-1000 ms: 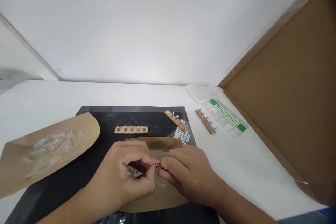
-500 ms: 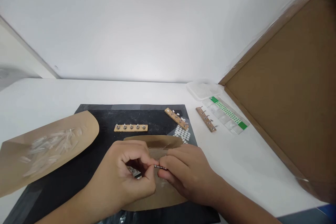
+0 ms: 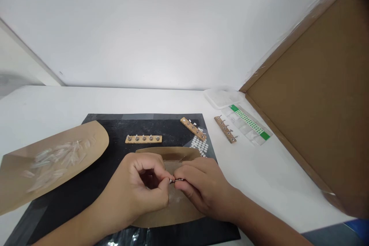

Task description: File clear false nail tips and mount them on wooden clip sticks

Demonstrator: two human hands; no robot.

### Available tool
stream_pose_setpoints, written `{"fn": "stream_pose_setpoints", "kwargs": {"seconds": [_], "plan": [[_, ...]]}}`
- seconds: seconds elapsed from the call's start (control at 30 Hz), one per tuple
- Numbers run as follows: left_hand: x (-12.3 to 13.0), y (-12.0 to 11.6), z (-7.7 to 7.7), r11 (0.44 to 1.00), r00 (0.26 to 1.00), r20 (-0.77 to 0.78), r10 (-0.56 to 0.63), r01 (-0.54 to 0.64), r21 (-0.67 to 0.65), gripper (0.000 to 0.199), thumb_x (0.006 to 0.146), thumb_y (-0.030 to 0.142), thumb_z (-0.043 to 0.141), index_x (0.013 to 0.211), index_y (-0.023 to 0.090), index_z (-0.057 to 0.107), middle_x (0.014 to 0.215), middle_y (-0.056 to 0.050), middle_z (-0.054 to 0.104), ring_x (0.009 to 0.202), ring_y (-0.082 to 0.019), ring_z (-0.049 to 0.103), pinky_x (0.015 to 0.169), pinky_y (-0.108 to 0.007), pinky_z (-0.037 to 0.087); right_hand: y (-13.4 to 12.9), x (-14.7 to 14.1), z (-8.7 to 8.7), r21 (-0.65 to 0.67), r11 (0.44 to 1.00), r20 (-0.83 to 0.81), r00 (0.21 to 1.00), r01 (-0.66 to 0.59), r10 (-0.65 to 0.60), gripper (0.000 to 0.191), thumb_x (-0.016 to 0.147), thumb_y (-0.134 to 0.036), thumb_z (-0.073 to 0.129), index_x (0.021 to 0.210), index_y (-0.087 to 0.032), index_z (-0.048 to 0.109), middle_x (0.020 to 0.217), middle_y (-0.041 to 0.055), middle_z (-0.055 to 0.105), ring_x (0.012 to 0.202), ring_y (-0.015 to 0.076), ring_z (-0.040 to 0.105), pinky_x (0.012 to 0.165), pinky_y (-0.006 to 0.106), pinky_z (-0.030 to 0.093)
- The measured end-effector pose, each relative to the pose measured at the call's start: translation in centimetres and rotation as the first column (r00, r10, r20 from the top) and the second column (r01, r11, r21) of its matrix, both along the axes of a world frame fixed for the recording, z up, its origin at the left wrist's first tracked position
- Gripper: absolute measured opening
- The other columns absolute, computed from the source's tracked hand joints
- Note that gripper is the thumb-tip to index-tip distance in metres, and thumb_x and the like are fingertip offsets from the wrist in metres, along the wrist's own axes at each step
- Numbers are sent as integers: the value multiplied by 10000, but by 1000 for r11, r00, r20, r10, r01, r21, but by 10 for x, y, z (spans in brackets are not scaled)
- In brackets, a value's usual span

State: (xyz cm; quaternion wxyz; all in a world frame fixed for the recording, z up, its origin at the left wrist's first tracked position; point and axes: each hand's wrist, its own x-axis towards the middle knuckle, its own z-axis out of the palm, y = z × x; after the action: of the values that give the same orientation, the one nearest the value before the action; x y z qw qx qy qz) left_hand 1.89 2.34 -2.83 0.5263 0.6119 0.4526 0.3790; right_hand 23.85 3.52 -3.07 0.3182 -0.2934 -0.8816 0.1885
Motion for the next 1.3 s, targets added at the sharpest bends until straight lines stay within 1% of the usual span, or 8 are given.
{"fn": "stream_pose_setpoints", "kwargs": {"seconds": [0.13,0.3,0.47,0.57,0.77,0.93,1.1,1.3], "plan": [[0,2,1,994,995,97,-28,38,-104,75,780,151,740,711,159,769,644,2,672,516,-113,629,499,-202,499,1,1,-1,-97,995,-62,998,-35,29,449,1181,-412,369,899,-195,643,725,-13,672,598,128,551,599,263,359],[0,5,8,976,982,169,-89,120,-183,96,867,207,749,816,143,799,655,-16,710,551,-118,678,575,-208,560,3,4,-1,-207,977,-77,996,-48,32,384,1163,-361,406,910,-195,642,755,-9,662,628,131,562,608,247,370],[1,4,10,982,987,146,-64,89,-168,151,871,267,786,964,148,787,771,-32,724,564,-127,674,528,-224,605,4,4,-1,-233,972,-101,995,-38,14,353,1151,-322,425,885,-197,621,752,-16,632,634,126,547,607,240,363],[1,3,11,981,989,135,-67,90,-171,208,887,305,791,1026,151,785,779,-35,702,607,-156,676,484,-248,637,5,4,-2,-224,974,-98,995,-37,15,329,1146,-299,439,885,-198,612,758,-19,632,630,124,536,607,242,361],[-2,7,9,964,987,155,-49,87,-250,243,907,376,817,1017,162,791,804,-36,691,626,-164,695,488,-277,676,4,6,-2,-233,972,-79,997,-43,26,313,1150,-314,429,947,-196,635,781,-9,656,648,135,563,624,249,399],[-3,8,11,956,980,192,-54,106,-272,257,905,408,833,979,163,807,864,-42,704,628,-156,723,466,-224,655,3,7,0,-239,971,-68,998,-27,11,343,1159,-347,417,947,-198,641,773,-13,654,629,131,556,615,248,399],[-4,9,17,941,968,236,-85,155,-300,237,909,381,836,957,149,832,851,-41,698,621,-150,726,470,-220,661,3,7,1,-249,968,-90,996,-28,5,317,1148,-328,440,921,-201,622,759,-26,638,625,122,545,613,242,387],[-7,12,13,904,942,323,-92,215,-369,189,901,342,858,953,160,853,862,-38,703,631,-137,722,483,-214,669,3,7,4,-256,966,-92,996,-39,16,330,1150,-335,435,912,-203,621,764,-22,659,609,119,539,597,242,378]]}}
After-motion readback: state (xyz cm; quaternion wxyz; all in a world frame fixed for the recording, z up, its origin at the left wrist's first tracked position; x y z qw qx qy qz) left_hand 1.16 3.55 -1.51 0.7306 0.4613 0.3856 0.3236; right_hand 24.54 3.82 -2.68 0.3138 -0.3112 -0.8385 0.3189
